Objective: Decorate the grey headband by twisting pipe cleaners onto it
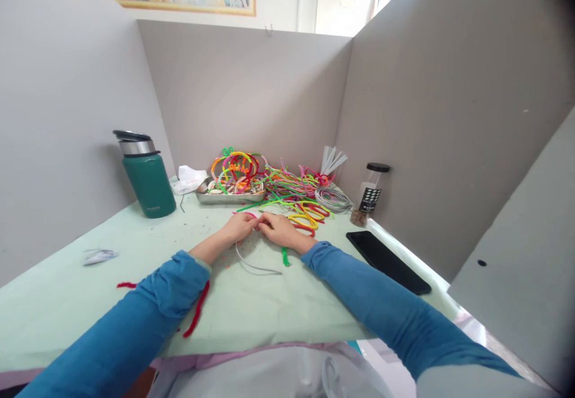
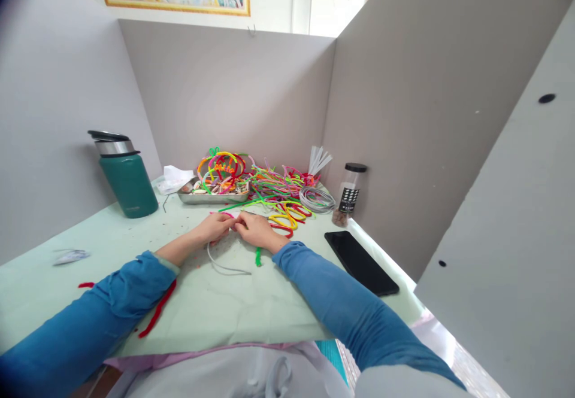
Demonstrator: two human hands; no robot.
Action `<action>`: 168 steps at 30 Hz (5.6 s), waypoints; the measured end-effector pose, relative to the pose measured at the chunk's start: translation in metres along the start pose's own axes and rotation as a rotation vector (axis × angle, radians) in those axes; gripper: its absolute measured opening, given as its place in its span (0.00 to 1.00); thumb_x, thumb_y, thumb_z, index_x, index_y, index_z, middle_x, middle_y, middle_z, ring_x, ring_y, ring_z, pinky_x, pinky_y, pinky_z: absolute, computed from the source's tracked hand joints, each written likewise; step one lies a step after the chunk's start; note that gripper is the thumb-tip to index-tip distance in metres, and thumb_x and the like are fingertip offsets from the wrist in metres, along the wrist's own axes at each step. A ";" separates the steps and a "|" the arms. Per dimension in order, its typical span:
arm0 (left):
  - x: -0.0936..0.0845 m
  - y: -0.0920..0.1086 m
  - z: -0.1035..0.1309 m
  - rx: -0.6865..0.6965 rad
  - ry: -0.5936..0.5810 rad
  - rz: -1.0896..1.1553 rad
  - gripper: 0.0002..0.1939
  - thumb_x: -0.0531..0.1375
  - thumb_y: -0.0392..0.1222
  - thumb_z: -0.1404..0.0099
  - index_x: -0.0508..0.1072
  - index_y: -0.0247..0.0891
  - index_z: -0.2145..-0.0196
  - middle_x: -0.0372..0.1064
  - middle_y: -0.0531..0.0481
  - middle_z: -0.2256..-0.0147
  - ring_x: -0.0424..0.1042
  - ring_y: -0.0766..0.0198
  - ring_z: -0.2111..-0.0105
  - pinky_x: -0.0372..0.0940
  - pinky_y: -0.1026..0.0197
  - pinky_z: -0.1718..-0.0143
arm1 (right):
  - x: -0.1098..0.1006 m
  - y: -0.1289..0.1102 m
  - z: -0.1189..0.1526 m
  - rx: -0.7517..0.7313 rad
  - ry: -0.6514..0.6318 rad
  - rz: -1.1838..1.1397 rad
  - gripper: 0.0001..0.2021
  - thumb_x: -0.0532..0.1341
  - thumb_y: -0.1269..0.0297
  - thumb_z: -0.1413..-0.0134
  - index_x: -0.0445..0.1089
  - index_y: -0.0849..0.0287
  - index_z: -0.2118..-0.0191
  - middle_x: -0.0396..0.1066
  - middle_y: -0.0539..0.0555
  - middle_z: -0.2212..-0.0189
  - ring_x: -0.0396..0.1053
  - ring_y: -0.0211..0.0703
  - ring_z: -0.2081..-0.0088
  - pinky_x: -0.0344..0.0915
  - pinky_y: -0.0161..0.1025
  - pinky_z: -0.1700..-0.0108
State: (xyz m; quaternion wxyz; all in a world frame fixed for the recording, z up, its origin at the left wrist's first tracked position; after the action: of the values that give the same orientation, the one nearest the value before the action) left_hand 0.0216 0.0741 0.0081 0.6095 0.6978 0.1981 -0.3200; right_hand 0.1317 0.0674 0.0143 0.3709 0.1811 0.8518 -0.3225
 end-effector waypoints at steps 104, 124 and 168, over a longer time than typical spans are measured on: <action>-0.003 -0.003 0.000 -0.019 0.034 -0.008 0.17 0.52 0.51 0.40 0.69 0.34 0.72 0.64 0.55 0.83 0.54 0.74 0.91 0.49 0.69 0.89 | 0.000 0.004 -0.001 0.035 0.013 0.008 0.07 0.54 0.65 0.45 0.67 0.59 0.68 0.68 0.50 0.74 0.61 0.35 0.72 0.50 0.32 0.70; -0.002 -0.006 -0.003 0.003 0.022 -0.051 0.15 0.49 0.49 0.40 0.68 0.34 0.72 0.66 0.54 0.81 0.55 0.73 0.91 0.51 0.68 0.89 | 0.001 0.003 -0.001 0.024 0.002 0.002 0.06 0.54 0.65 0.45 0.66 0.60 0.67 0.68 0.50 0.74 0.61 0.35 0.72 0.51 0.32 0.70; 0.000 -0.004 -0.003 0.035 -0.008 -0.061 0.15 0.49 0.49 0.39 0.66 0.36 0.74 0.67 0.54 0.81 0.56 0.73 0.90 0.50 0.68 0.89 | 0.002 0.004 0.000 0.024 -0.009 0.015 0.06 0.53 0.65 0.44 0.67 0.59 0.66 0.69 0.50 0.73 0.62 0.35 0.72 0.51 0.32 0.69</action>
State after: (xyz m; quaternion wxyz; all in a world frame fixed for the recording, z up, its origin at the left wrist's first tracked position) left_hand 0.0195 0.0777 0.0056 0.5880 0.7007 0.2111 -0.3446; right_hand 0.1324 0.0704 0.0116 0.3752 0.1903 0.8448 -0.3306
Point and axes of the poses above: each hand's wrist, its own z-axis away from the middle knuckle, its own x-axis out of the palm, y = z × x, the point moved 7 cm from there along -z, towards the middle knuckle
